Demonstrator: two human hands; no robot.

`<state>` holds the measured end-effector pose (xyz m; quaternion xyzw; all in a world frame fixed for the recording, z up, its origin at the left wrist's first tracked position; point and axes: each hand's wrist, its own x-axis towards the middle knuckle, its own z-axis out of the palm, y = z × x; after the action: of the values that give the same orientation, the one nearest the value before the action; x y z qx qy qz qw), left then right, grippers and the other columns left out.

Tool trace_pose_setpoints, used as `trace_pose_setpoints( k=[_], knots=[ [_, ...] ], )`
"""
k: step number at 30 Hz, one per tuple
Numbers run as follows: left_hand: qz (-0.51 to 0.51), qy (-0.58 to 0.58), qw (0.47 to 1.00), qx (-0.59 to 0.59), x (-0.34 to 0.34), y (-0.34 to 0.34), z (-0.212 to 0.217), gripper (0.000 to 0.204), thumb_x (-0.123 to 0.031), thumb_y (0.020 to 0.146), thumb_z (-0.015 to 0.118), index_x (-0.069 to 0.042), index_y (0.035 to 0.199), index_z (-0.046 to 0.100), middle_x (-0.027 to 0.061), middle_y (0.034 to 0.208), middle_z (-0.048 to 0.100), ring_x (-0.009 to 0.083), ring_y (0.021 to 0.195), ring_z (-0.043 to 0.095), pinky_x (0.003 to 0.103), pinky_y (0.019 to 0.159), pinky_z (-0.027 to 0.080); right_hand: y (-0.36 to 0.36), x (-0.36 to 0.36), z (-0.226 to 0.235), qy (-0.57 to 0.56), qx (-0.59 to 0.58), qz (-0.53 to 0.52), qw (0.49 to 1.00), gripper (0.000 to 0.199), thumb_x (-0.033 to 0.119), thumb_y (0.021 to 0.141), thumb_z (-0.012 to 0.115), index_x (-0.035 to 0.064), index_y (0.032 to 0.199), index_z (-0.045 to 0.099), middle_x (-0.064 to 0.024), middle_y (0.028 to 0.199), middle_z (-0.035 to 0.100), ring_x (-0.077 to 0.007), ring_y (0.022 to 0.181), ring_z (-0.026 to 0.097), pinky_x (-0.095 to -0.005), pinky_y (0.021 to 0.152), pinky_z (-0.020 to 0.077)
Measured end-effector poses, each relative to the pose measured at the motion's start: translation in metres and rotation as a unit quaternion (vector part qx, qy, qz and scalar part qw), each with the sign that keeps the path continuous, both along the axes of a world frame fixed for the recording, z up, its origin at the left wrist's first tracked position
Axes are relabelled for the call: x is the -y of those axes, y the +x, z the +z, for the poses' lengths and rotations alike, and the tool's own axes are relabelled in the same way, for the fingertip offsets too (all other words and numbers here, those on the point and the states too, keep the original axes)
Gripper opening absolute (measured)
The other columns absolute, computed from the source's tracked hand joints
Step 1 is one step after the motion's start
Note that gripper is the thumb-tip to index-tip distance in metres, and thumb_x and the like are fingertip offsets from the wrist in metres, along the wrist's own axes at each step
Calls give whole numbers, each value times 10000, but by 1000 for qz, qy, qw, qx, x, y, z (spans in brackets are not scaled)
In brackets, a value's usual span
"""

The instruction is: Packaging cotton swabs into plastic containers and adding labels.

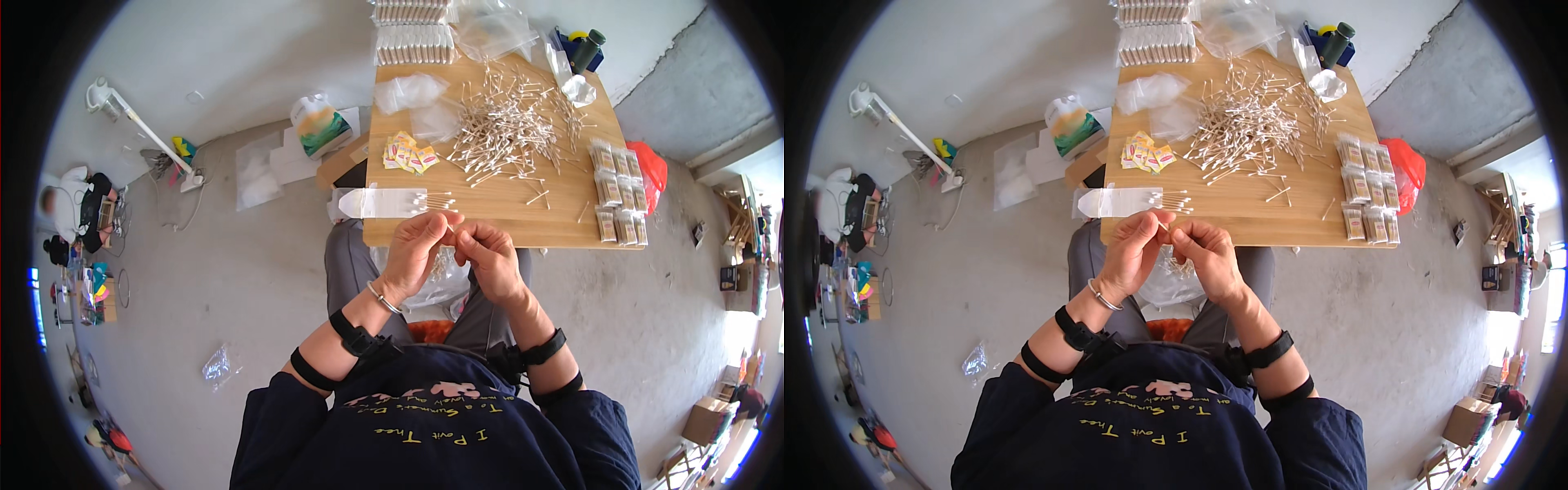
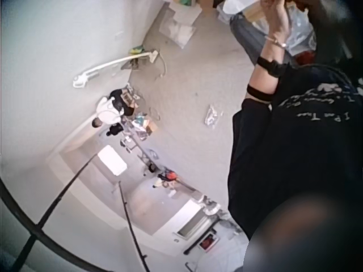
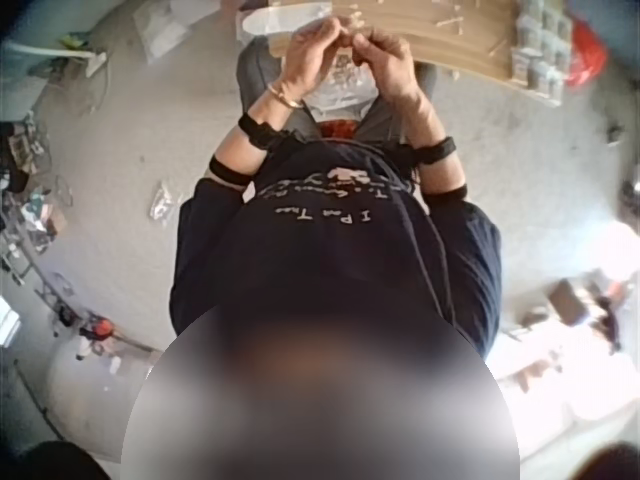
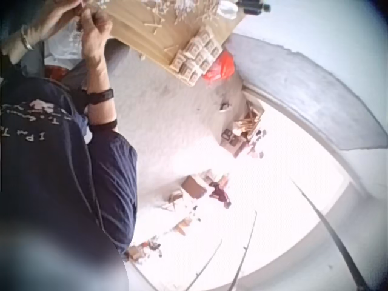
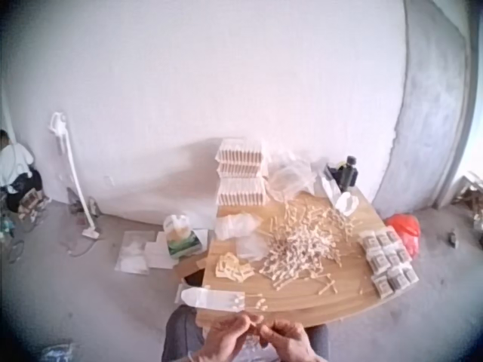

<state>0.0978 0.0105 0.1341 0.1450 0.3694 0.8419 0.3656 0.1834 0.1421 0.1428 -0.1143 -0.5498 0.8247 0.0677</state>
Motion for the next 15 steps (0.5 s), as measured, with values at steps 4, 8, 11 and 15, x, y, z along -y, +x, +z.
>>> trace_pose_setpoints(
  k=[4, 8, 11, 15],
  knots=[
    [-6, 14, 1000, -25, 0, -5, 11, 382, -338, 973, 580, -6, 1147, 649, 14, 956, 613, 84, 828, 513, 253, 813, 432, 1, 8, 8, -44, 1, -26, 999, 173, 156, 964, 593, 4, 915, 661, 5, 757, 611, -63, 679, 497, -221, 649, 424],
    [42, 2, 999, -34, 0, -4, 18, 382, -339, 972, 583, -4, 1145, 648, 7, 956, 605, 81, 815, 515, 248, 800, 442, 1, 9, 12, 28, -9, -46, 999, 188, 166, 974, 582, 4, 921, 661, 7, 750, 605, -60, 675, 495, -219, 636, 425],
    [44, -30, 996, -70, -1, -3, 14, 314, -283, 952, 625, -5, 1093, 661, 20, 977, 634, 74, 795, 539, 227, 763, 460, 2, 10, 13, 66, -7, -50, 997, 193, 163, 982, 568, 3, 924, 659, 7, 713, 591, -57, 650, 489, -212, 609, 414],
    [42, -33, 997, -64, -3, 0, 11, 259, -254, 939, 647, -7, 1014, 663, 23, 973, 651, 64, 789, 553, 212, 743, 469, 6, 4, 10, 6, 15, -13, 1000, 182, 152, 988, 555, 6, 921, 641, 4, 656, 563, -56, 606, 479, -205, 577, 399]
  ],
)
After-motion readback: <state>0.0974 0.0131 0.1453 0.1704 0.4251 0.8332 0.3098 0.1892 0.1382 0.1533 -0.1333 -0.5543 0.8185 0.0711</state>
